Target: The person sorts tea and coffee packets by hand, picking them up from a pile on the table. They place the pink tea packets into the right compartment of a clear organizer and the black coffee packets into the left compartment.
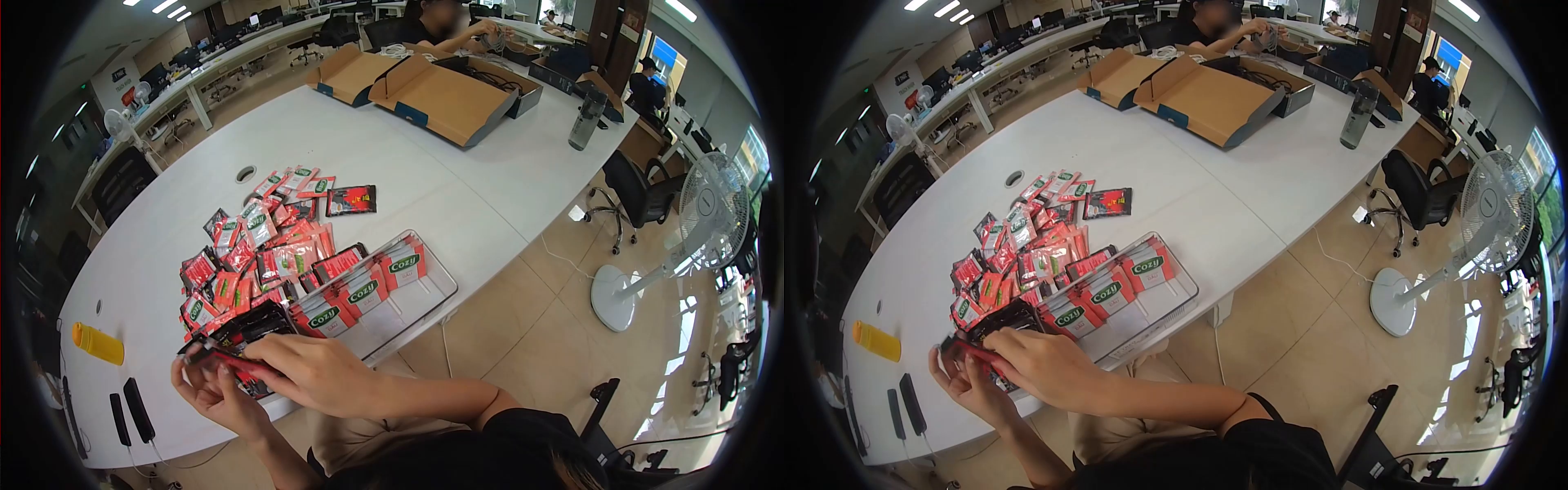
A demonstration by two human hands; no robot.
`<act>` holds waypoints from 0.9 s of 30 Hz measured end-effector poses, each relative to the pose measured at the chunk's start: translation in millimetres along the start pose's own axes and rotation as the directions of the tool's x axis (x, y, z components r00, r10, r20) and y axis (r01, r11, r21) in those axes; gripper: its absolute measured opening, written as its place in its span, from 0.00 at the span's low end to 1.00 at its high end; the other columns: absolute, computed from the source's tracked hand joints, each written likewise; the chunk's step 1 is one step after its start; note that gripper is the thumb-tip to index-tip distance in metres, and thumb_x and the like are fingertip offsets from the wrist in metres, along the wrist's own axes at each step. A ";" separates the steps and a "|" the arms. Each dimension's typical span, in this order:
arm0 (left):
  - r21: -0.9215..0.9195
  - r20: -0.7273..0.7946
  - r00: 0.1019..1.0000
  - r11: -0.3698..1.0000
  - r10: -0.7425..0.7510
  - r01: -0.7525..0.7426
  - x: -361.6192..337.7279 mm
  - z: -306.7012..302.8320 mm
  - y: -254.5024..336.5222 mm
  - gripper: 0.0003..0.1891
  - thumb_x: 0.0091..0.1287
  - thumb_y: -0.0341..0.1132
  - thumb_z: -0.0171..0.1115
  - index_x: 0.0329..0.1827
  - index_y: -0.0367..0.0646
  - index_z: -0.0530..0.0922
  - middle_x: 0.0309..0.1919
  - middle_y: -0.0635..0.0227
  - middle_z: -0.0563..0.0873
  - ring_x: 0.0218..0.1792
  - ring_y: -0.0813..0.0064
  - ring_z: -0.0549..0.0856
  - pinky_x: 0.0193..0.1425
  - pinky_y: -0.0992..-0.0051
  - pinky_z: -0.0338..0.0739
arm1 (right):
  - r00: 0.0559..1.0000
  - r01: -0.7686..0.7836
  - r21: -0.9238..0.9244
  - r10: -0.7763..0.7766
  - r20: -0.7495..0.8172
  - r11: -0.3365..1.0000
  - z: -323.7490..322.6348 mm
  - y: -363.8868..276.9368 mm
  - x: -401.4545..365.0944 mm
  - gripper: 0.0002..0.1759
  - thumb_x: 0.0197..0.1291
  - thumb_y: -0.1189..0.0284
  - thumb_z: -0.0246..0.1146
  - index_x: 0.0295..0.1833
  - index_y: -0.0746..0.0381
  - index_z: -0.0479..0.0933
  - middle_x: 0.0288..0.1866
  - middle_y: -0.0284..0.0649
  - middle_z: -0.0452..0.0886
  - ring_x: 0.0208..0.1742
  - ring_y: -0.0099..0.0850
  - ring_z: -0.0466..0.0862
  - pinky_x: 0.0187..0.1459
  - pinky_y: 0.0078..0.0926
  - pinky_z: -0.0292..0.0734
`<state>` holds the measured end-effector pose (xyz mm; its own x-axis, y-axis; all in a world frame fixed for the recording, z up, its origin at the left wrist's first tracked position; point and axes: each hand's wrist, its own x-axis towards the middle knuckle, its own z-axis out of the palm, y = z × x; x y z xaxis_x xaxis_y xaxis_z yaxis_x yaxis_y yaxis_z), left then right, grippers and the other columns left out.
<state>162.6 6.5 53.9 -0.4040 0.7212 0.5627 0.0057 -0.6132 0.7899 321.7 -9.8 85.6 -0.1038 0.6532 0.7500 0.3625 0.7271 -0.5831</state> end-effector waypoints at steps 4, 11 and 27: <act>0.093 0.063 0.997 0.995 0.041 -0.047 -17.5 20.4 16.8 0.37 0.69 0.52 0.55 0.70 0.35 0.56 0.66 0.51 0.67 0.65 0.60 0.70 0.64 0.63 0.70 | 0.978 0.109 -0.238 -0.147 -0.148 0.965 1.0 -1.9 -7.3 0.16 0.51 0.74 0.64 0.48 0.65 0.78 0.39 0.37 0.79 0.32 0.32 0.81 0.30 0.25 0.78; 0.039 0.179 0.964 0.981 -0.196 0.192 -51.1 -6.2 3.0 0.28 0.75 0.42 0.44 0.70 0.32 0.55 0.65 0.48 0.69 0.60 0.65 0.73 0.62 0.65 0.68 | 0.928 0.291 -0.355 -0.352 -0.120 0.888 27.0 0.4 -30.0 0.17 0.51 0.73 0.61 0.48 0.68 0.79 0.49 0.44 0.80 0.50 0.40 0.82 0.49 0.29 0.81; 0.286 0.659 0.715 0.800 0.234 -0.527 -0.7 -2.2 23.8 0.13 0.51 0.17 0.60 0.42 0.31 0.80 0.36 0.49 0.87 0.39 0.62 0.88 0.45 0.70 0.81 | 0.944 0.311 -0.201 -0.326 -0.044 0.929 -17.9 1.4 -9.3 0.18 0.48 0.73 0.62 0.47 0.65 0.79 0.47 0.40 0.80 0.49 0.35 0.81 0.44 0.29 0.79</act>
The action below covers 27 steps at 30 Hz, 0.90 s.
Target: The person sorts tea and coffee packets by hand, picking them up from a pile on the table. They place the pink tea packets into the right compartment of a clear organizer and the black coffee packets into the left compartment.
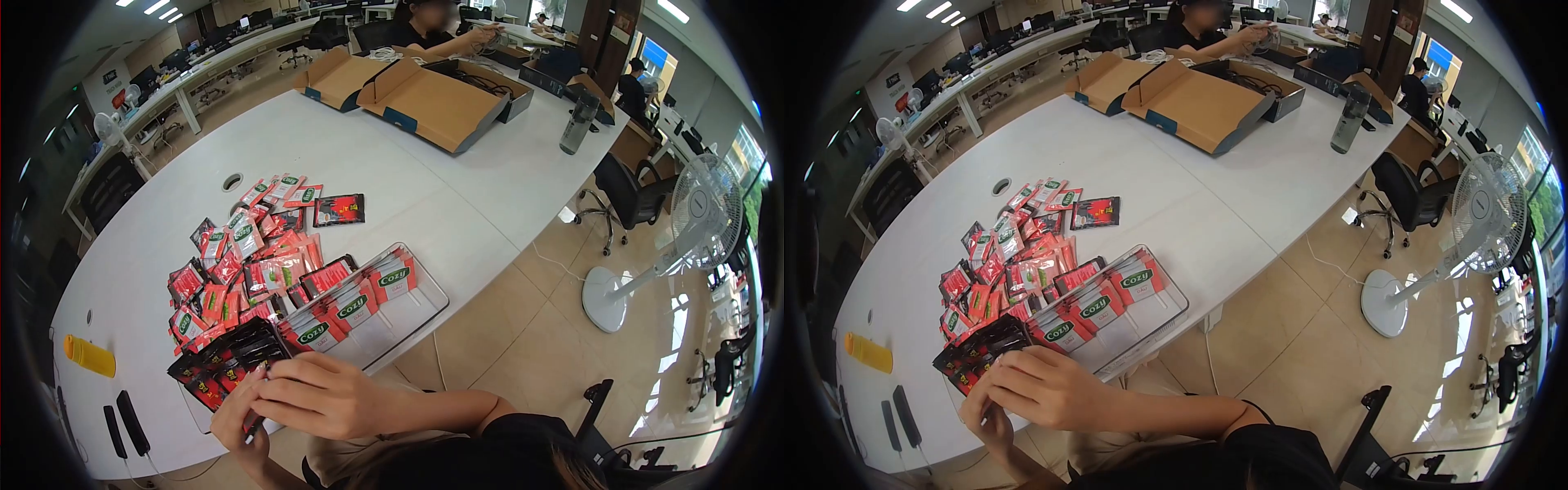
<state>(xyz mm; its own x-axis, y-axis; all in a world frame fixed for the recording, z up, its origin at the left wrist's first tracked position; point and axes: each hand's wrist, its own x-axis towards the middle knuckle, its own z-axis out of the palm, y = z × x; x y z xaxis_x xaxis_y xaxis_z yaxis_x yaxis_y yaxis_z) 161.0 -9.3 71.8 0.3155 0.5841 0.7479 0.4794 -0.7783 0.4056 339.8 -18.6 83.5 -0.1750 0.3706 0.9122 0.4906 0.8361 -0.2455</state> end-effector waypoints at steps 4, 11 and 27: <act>-0.046 -0.063 0.996 0.997 -0.061 0.058 -5.5 -4.0 -3.5 0.15 0.48 0.18 0.62 0.41 0.32 0.79 0.35 0.52 0.87 0.37 0.61 0.87 0.45 0.70 0.81 | 0.995 -0.094 0.200 0.099 -0.012 0.975 -5.1 2.3 -5.3 0.15 0.44 0.80 0.65 0.42 0.67 0.79 0.41 0.41 0.81 0.42 0.34 0.83 0.40 0.28 0.80; -0.346 -0.346 0.889 0.922 -0.299 0.175 -19.9 -10.1 -19.0 0.25 0.53 0.21 0.69 0.52 0.37 0.68 0.35 0.56 0.82 0.35 0.68 0.84 0.41 0.72 0.80 | 0.876 -0.460 0.470 0.471 0.102 0.754 9.7 2.2 -13.4 0.10 0.49 0.83 0.68 0.39 0.67 0.78 0.35 0.41 0.82 0.36 0.33 0.84 0.36 0.25 0.79; -0.331 -0.243 0.929 0.924 -0.279 0.191 -15.1 -15.5 -12.9 0.28 0.50 0.19 0.71 0.54 0.37 0.68 0.37 0.54 0.86 0.41 0.70 0.86 0.50 0.75 0.75 | 0.761 -0.644 0.390 0.599 0.247 0.658 16.8 17.1 -8.3 0.10 0.50 0.77 0.71 0.39 0.63 0.80 0.33 0.37 0.82 0.34 0.24 0.81 0.37 0.22 0.76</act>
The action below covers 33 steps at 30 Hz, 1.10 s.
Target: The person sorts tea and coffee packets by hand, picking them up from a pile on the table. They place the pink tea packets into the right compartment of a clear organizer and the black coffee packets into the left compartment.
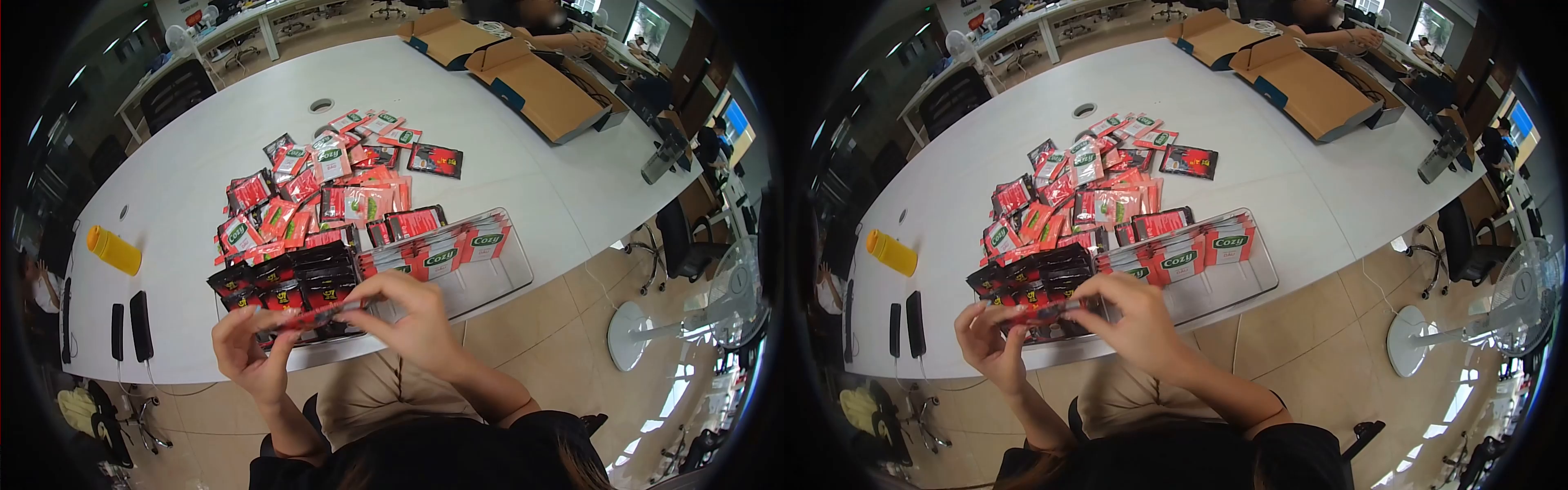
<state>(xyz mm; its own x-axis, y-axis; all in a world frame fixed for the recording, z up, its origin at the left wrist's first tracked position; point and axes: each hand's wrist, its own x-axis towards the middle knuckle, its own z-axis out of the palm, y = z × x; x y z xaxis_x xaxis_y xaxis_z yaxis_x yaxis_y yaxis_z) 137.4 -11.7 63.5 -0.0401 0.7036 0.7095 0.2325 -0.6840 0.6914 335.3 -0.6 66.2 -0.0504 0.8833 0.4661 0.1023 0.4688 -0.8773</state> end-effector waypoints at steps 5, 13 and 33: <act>0.121 -0.045 0.995 0.988 -0.094 0.099 3.7 -3.0 -5.7 0.26 0.53 0.16 0.67 0.56 0.37 0.70 0.44 0.53 0.85 0.47 0.68 0.85 0.56 0.74 0.74 | 0.982 -0.063 0.054 0.071 -0.173 0.997 -13.8 -1.7 10.5 0.11 0.54 0.78 0.69 0.43 0.66 0.78 0.34 0.36 0.83 0.33 0.17 0.80 0.37 0.17 0.75; 0.434 0.098 0.987 0.898 -0.124 0.069 18.7 -26.2 -18.1 0.29 0.49 0.20 0.71 0.57 0.38 0.73 0.51 0.59 0.83 0.54 0.66 0.81 0.61 0.67 0.73 | 1.000 -0.015 -0.103 0.017 0.022 0.995 -17.6 -17.2 30.3 0.10 0.56 0.80 0.66 0.45 0.66 0.81 0.38 0.37 0.85 0.37 0.20 0.83 0.36 0.19 0.77; 0.743 0.428 0.860 0.650 -0.278 -0.160 35.9 6.1 -23.5 0.59 0.26 0.21 0.70 0.73 0.46 0.58 0.63 0.62 0.70 0.66 0.62 0.67 0.77 0.53 0.42 | 0.822 0.501 -0.775 0.067 0.565 0.384 33.0 9.9 41.3 0.47 0.49 0.61 0.67 0.71 0.69 0.56 0.67 0.63 0.61 0.69 0.52 0.61 0.62 0.50 0.60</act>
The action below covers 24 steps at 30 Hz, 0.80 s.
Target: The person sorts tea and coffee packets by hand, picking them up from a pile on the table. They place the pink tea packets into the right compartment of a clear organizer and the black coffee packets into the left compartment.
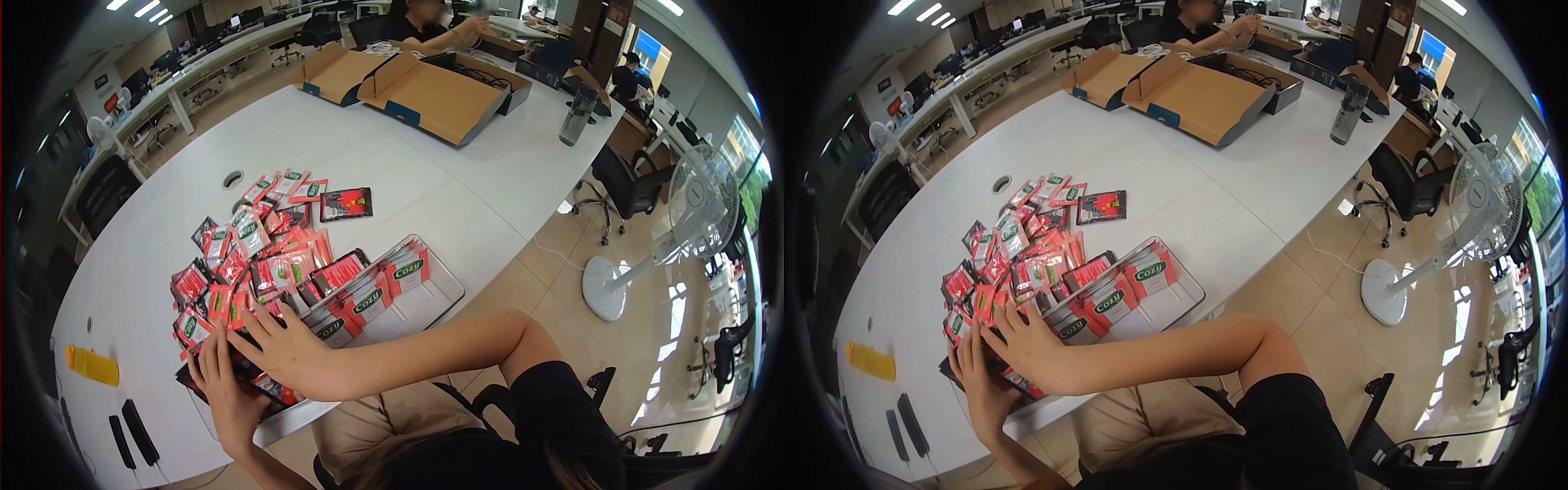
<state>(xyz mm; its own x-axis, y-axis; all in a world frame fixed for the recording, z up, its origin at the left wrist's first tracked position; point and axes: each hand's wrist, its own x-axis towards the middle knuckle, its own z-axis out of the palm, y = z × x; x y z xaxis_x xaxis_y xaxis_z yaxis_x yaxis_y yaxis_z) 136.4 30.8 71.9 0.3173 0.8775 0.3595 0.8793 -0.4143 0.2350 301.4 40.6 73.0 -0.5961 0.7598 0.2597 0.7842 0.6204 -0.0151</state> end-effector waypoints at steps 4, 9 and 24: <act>0.033 0.028 1.000 0.999 -0.009 0.008 -0.2 0.4 -0.1 0.62 0.22 0.21 0.71 0.73 0.46 0.58 0.63 0.62 0.70 0.65 0.61 0.68 0.76 0.53 0.43 | 0.998 -0.020 0.005 0.020 -0.058 1.000 22.5 -3.9 6.7 0.48 0.48 0.62 0.67 0.72 0.71 0.54 0.65 0.63 0.62 0.69 0.52 0.61 0.62 0.63 0.54; 0.055 0.142 0.989 0.998 -0.028 0.020 1.4 -24.6 6.0 0.69 0.12 0.29 0.79 0.73 0.47 0.58 0.63 0.63 0.70 0.65 0.60 0.68 0.75 0.53 0.47 | 0.997 -0.056 0.053 0.058 -0.042 0.997 23.4 -5.7 7.8 0.46 0.54 0.61 0.63 0.75 0.62 0.51 0.70 0.58 0.58 0.73 0.55 0.54 0.64 0.68 0.49; 0.169 0.076 0.997 0.985 0.022 -0.035 2.7 -20.4 -8.3 0.66 0.15 0.33 0.80 0.73 0.50 0.61 0.48 0.65 0.74 0.57 0.61 0.71 0.68 0.56 0.54 | 0.997 -0.076 0.099 0.077 -0.001 0.992 17.1 -10.8 12.0 0.51 0.50 0.61 0.68 0.75 0.65 0.48 0.70 0.61 0.56 0.72 0.57 0.55 0.60 0.76 0.48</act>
<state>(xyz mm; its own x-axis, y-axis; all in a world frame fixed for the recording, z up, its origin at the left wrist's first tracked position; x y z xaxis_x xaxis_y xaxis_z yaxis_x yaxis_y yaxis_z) 122.8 31.7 89.3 0.3626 0.8841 0.2947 0.9152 -0.3975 0.0664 282.8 46.4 59.7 -0.5341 0.8048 0.2591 0.8062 0.5770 -0.1303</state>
